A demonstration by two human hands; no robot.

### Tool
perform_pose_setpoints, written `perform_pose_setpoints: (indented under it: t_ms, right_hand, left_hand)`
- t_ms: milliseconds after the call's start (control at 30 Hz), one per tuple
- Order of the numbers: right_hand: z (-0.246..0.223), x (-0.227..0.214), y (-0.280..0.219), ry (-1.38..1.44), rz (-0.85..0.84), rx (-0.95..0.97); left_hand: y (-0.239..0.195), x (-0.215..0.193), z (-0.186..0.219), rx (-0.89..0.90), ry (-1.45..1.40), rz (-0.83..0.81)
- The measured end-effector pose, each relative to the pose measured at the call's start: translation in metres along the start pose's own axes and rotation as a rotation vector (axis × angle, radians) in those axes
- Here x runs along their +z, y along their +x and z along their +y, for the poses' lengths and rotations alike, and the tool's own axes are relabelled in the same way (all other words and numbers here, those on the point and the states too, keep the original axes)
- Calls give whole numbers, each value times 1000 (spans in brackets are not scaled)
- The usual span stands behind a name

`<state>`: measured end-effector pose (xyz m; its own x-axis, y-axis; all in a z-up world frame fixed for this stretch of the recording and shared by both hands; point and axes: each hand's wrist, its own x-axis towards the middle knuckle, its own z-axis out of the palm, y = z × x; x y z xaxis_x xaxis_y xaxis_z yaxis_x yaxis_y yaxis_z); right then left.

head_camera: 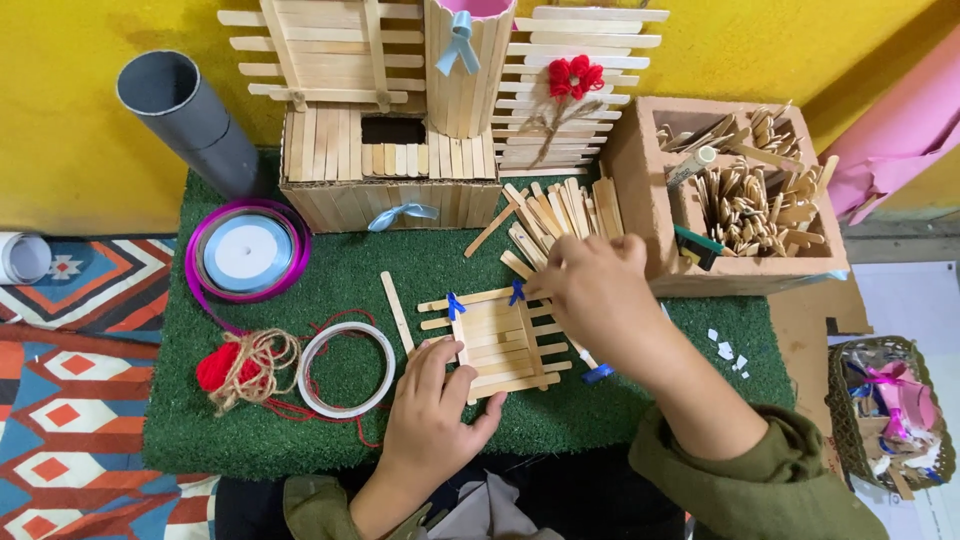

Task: Constructing and decorating a small wooden structure made of popsicle sticks, specifically making and attaching a small blue ribbon bow.

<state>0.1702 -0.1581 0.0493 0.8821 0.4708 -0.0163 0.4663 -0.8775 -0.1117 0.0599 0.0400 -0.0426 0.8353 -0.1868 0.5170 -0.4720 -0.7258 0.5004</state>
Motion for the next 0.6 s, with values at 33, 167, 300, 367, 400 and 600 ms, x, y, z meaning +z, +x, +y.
perform_pose_setpoints:
  t_ms: [33,167,300,367,400,600]
  right_hand:
    - [-2,6,-4,-2,3,1]
    - [-8,32,-18,-182,56,-83]
    - [-9,29,-20,-83,87,-49]
    - [-5,41,-19,-110,92,-61]
    - [-2,46,-19,-137,94,-73]
    - [1,30,-18,36,88,-3]
  left_hand:
    - [0,1,0,3,0,2]
    - [-2,2,-2,-4,11,2]
    - [-2,2,-1,2,18,6]
    - [-3,2,0,1,16,5]
    - [-3,2,0,-2,12,4]
    - [-4,3,-1,1,7,5]
